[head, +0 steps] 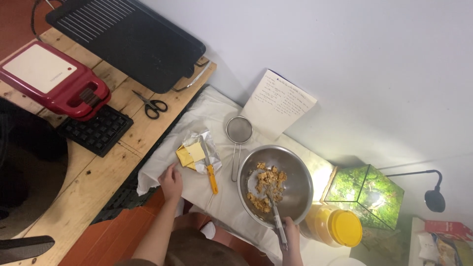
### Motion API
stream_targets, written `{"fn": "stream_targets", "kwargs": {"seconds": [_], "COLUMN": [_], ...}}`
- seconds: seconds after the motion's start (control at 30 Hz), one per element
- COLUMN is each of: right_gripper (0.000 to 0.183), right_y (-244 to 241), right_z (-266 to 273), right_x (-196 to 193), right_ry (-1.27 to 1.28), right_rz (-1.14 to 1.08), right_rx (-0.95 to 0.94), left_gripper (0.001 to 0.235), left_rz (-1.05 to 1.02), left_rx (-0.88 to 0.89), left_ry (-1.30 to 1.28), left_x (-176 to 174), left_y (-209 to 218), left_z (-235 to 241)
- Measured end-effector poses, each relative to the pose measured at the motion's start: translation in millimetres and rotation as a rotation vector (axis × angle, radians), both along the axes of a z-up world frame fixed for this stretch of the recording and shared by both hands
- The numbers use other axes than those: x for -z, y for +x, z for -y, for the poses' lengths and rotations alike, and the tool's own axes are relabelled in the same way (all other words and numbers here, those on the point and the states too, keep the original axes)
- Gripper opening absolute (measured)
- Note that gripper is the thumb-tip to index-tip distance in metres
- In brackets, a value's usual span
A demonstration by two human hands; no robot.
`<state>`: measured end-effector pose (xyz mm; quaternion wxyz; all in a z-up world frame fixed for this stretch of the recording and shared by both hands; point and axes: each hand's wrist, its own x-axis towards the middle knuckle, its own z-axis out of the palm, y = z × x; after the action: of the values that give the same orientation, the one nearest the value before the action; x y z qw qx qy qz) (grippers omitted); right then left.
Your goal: Mixing dough ingredients in a metal bowl using a whisk.
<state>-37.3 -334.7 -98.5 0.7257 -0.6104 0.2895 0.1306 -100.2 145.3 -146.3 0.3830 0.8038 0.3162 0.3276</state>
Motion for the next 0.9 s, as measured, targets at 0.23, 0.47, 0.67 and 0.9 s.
{"fn": "stream_targets", "kwargs": {"seconds": [0.23, 0.47, 0.67, 0.9], "right_gripper": [0.01, 0.023, 0.027, 0.048], "right_y": [-4, 34, 61, 96], "right_z": [-35, -21, -96, -177], "right_x": [-82, -87, -199, -281], "right_ry": [-0.035, -0.052, -0.09, -0.157], "right_rz": [-0.039, 0.048, 0.013, 0.103], "right_rx": [0.084, -0.064, -0.17, -0.433], "left_gripper": [0.022, 0.022, 0.042, 0.056], "left_rz": [0.039, 0.045, 0.227, -0.104], "left_rx": [-0.111, 0.008, 0.506, 0.637], "left_ry": [-0.312, -0.592, -0.886, -0.856], "left_x": [-12, -73, -275, -344], "left_y": [6, 11, 32, 48], "left_z": [-1, 11, -9, -61]}}
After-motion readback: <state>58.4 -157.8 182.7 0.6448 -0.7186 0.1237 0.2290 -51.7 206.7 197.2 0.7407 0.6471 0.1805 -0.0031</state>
